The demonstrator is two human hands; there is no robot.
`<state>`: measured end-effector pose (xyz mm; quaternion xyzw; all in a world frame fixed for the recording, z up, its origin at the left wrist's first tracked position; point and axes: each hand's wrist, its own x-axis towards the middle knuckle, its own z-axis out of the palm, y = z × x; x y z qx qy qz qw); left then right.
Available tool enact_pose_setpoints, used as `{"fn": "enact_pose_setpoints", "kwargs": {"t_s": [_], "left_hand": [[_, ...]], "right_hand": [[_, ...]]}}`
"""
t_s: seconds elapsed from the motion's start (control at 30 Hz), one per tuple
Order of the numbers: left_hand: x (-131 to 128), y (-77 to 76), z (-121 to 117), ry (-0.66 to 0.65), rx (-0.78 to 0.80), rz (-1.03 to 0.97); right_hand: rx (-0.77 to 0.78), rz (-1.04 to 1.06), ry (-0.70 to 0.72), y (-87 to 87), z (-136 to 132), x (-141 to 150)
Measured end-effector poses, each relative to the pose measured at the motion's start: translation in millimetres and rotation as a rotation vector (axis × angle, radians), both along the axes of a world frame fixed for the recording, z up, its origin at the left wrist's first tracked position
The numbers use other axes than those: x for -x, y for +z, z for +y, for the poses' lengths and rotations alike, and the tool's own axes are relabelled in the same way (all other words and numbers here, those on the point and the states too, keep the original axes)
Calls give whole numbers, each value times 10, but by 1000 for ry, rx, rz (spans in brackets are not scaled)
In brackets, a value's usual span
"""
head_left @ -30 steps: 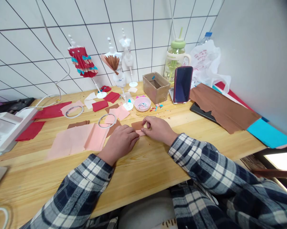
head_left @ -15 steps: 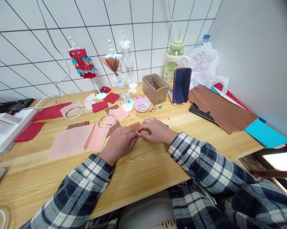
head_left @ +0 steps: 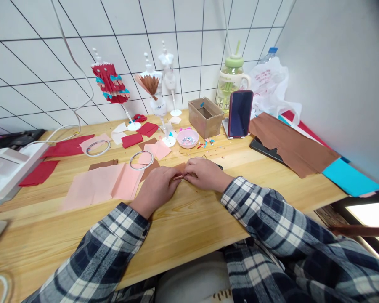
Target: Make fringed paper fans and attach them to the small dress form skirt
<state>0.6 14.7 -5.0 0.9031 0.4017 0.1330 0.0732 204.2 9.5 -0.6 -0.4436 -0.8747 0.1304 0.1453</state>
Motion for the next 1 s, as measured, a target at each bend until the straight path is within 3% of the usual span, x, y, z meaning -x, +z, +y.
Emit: {"fn": "enact_pose_setpoints", "kwargs": {"t_s": [0.4, 0.67, 1.0], "left_hand": [[-11, 45, 2, 25, 92, -112], [-15, 35, -7, 165, 153, -189], [-32, -7, 30, 201, 165, -215]], "right_hand": [[94, 154, -121, -69, 16, 9], [233, 257, -277, -128, 53, 29], [216, 237, -342, -93, 58, 108]]}}
